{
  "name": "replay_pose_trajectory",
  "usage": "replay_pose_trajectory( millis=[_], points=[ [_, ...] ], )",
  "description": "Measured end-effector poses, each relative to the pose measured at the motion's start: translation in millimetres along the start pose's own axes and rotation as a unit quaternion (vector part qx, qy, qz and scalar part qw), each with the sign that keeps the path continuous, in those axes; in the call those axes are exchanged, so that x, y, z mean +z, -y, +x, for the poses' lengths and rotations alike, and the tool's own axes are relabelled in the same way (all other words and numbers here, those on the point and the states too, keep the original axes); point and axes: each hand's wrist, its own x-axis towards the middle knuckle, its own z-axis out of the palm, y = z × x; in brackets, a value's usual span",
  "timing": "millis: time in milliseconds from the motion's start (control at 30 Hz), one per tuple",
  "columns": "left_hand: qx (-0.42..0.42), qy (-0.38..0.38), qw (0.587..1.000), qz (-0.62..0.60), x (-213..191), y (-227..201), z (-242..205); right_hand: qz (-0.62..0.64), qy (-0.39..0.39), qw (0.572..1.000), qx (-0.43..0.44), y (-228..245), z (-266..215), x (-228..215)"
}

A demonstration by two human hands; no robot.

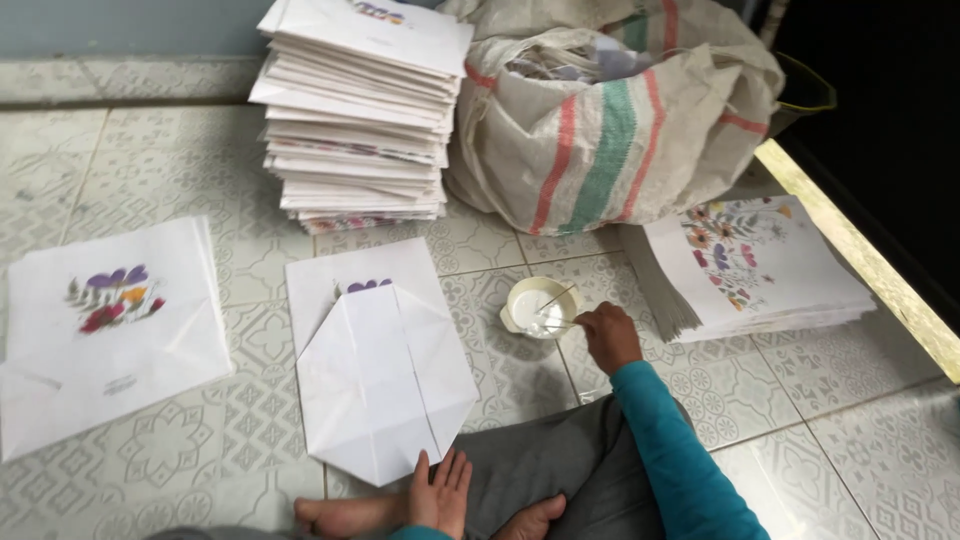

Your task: The person sits on the floor and repeatedly applies glue to the flaps of white envelopes using a small stick, then folds and presses the flaps to seal them. Finished envelopes are stacked on the floor.

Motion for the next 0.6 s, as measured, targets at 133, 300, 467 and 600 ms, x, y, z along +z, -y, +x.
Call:
replay_pose_trajectory(
  millis=[133, 300, 467, 600],
  points=[
    [0.058, 0.092, 0.994, -0.031, -11, -4, 35, 0.012, 0.008, 1.0, -0.011, -16, -6, 15],
    [0.062, 0.114, 0.991, -0.019, 22, -10, -29, 0.221, 0.0, 0.967, 0.128, 39, -22, -57],
    [0.046, 0.129, 0.991, -0.014, 33, -13, -54, 0.404, 0.16, 0.892, 0.127, 81, -63, -42],
    [0.042, 0.116, 0.992, -0.017, 42, -14, -69, 0.392, 0.245, 0.878, 0.129, 97, -77, -17]
  ],
)
